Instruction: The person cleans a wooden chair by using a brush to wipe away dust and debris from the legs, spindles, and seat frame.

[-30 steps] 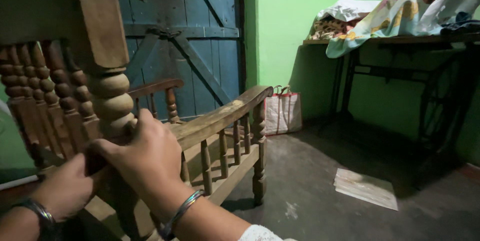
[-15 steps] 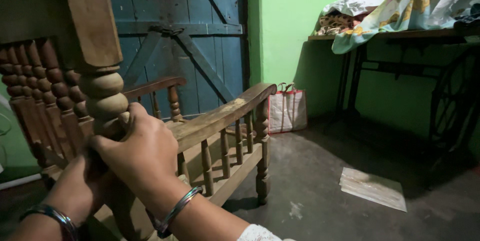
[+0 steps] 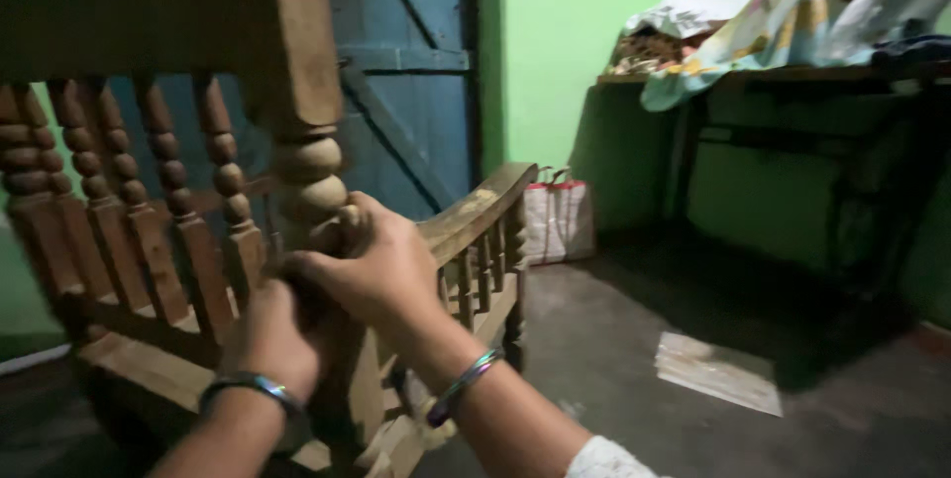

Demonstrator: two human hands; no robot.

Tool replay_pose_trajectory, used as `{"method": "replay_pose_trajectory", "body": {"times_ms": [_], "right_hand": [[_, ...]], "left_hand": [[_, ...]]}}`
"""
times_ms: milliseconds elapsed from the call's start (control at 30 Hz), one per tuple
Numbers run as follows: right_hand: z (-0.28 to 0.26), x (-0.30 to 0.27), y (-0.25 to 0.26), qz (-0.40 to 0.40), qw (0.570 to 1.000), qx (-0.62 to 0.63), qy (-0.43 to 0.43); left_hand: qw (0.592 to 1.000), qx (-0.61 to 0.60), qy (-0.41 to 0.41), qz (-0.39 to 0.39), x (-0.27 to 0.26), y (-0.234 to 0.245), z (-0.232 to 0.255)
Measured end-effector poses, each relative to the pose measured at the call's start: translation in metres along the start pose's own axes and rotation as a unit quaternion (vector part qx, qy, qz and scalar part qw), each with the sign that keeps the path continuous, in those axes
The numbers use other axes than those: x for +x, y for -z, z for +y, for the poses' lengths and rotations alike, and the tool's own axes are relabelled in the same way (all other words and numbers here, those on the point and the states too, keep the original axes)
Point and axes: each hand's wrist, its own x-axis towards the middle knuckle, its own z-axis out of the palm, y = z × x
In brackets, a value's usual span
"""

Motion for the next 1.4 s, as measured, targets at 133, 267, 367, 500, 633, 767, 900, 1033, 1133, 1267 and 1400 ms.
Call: {"method": "replay_pose_trajectory", "body": {"times_ms": [133,267,367,500,633,767,900,1033,1133,1267,1400], "right_hand": [[0.034,0.010,0.044,-0.039,0.994,0.103,-0.015],[0.075,0.021,0.073,0.010,0.996,0.086,-0.001],[0.092,0.026,0.085,0.068,0.993,0.095,0.015],[0.085,0.011,0.085,0.187,0.982,-0.035,-0.006],[0.065,-0.008,0.059,0.278,0.947,-0.162,0.010],[0.061,-0.011,0.051,0.264,0.952,-0.154,-0.033],[0.060,-0.017,0.039,0.242,0.954,-0.172,-0.044],[0.063,-0.024,0.025,0.057,0.961,-0.269,-0.044],[0.070,-0.034,0.000,0.101,0.964,-0.230,0.084],[0.104,-0.039,-0.016,0.049,0.966,-0.254,-0.021],[0.143,-0.047,-0.017,-0.021,0.956,-0.291,-0.025]], "left_hand": [[1.000,0.009,-0.005,0.011,-0.013,-0.030,0.063],[0.998,-0.031,-0.022,-0.060,-0.013,-0.046,0.103],[0.988,-0.079,-0.076,-0.108,0.003,-0.066,0.109],[0.972,-0.124,-0.149,-0.136,0.044,-0.102,0.093],[0.976,-0.047,-0.162,-0.138,0.049,-0.092,0.063],[0.978,0.046,-0.145,-0.140,0.028,-0.060,0.056],[0.978,0.094,-0.098,-0.160,0.021,-0.046,0.055],[0.970,0.055,-0.202,-0.122,0.034,-0.060,0.031],[0.962,0.140,-0.159,-0.170,0.047,-0.062,0.021],[0.978,0.130,-0.081,-0.143,0.040,-0.056,0.017],[0.932,0.274,-0.152,-0.180,0.040,-0.055,0.014]]}}
